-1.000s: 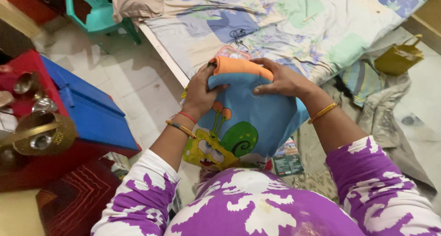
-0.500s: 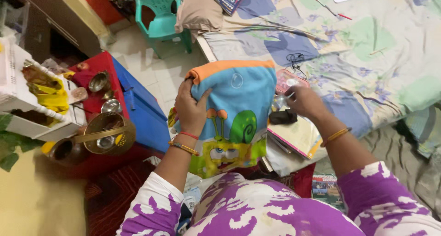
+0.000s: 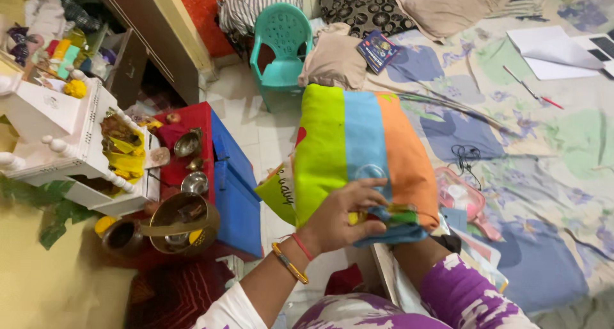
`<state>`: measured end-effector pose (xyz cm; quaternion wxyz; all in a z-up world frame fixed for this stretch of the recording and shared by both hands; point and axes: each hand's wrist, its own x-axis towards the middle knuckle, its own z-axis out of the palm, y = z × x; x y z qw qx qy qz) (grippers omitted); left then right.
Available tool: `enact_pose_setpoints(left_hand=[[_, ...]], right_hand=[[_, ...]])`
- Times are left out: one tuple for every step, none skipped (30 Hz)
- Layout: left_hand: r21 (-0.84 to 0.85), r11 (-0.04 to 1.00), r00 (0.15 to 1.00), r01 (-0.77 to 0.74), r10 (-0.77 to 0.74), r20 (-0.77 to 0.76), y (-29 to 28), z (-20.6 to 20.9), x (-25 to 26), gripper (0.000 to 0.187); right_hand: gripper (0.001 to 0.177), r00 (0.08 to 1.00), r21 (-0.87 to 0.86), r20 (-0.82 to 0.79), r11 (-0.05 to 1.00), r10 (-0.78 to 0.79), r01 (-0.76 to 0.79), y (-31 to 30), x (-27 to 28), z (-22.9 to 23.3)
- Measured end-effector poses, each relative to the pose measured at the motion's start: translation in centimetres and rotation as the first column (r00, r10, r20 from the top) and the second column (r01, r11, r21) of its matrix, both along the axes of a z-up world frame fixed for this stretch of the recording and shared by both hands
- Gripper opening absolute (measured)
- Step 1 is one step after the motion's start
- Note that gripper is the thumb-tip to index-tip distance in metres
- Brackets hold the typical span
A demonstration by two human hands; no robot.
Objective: The person folds a pillowcase and a garment, stores them in a closet, and then sorts through notebooks and school documents on a bed and a shelf.
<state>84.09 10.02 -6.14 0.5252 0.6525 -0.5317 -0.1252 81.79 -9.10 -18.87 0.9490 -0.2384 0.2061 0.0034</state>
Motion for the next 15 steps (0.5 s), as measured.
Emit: enact_pose_setpoints(left_hand=[[-0.021,0.993,0.993,-0.120,0.120,-0.008,-0.2,-0.4,1.8,0.038],[-0.040,0.970,0.971,-0.239,0.239,-0.020,-0.4,-1.1,3.6,0.039],[-0.046,0.883,0.880,-0.468,0.470,0.071,-0.6,-1.9,5.9,0.038],[-0.067,0.744,0.729,-0.665,0.667,0.154,-0.7,-2.9,8.0,0.038],[0.025,0.743,0.743,-0.669,0.669,0.025,-0.8,-3.8,9.9,0.048],[0.117,0.745,0.737,-0.657,0.667,-0.108,-0.9,-4.6,11.4,0.058],[0.204,0.748,0.709,-0.632,0.664,-0.239,-1.1,-5.3,12.3,0.069],[0.206,0.783,0.724,-0.586,0.621,-0.301,-1.5,-5.9,12.6,0.071],[0.204,0.817,0.734,-0.539,0.575,-0.362,-1.9,-6.2,12.5,0.074],[0.198,0.849,0.740,-0.490,0.525,-0.420,-2.3,-6.3,12.5,0.076],[0.187,0.777,0.752,-0.601,0.629,-0.196,-2.8,-6.2,12.6,0.077],[0.149,0.702,0.713,-0.697,0.700,0.040,-3.2,-6.0,12.8,0.077],[0.085,0.626,0.623,-0.775,0.734,0.269,-3.5,-5.7,13.2,0.077],[0.097,0.600,0.604,-0.794,0.760,0.238,-3.8,-5.5,13.9,0.082],[0.110,0.574,0.584,-0.811,0.785,0.206,-4.1,-5.3,14.8,0.086]], right_hand=[[0.081,1.000,-0.001,0.025,1.000,-0.007,0.008,-1.2,0.8,0.3],[0.081,0.998,-0.010,0.055,1.000,-0.024,0.025,-2.6,1.8,0.8],[0.081,0.996,-0.014,0.084,0.999,-0.032,0.033,-3.8,2.8,1.2],[0.081,0.995,-0.017,0.095,0.999,-0.034,0.036,-4.7,3.4,1.4],[0.081,0.993,-0.019,0.108,0.999,-0.042,0.045,-5.6,4.0,1.7],[0.082,0.992,-0.020,0.121,0.999,-0.046,0.049,-6.2,4.5,1.8],[0.082,0.992,-0.023,0.119,0.999,-0.037,0.040,-6.7,4.9,1.8],[0.082,0.992,-0.028,0.121,0.999,-0.036,0.040,-7.2,5.4,1.9],[0.082,0.991,-0.025,0.128,0.999,-0.039,0.043,-7.7,5.8,2.0],[0.082,0.991,-0.035,0.128,0.999,-0.027,0.031,-8.0,6.5,2.0],[0.083,0.990,-0.039,0.136,0.999,-0.024,0.030,-8.3,7.1,2.1],[0.083,0.990,-0.040,0.138,0.999,-0.019,0.024,-8.4,7.7,2.0],[0.083,0.990,-0.042,0.141,0.999,-0.014,0.021,-8.4,8.4,2.1],[0.083,0.989,-0.045,0.149,0.999,-0.020,0.027,-8.7,8.9,2.1],[0.083,0.987,-0.043,0.157,0.999,-0.020,0.027,-8.9,9.5,2.2]])
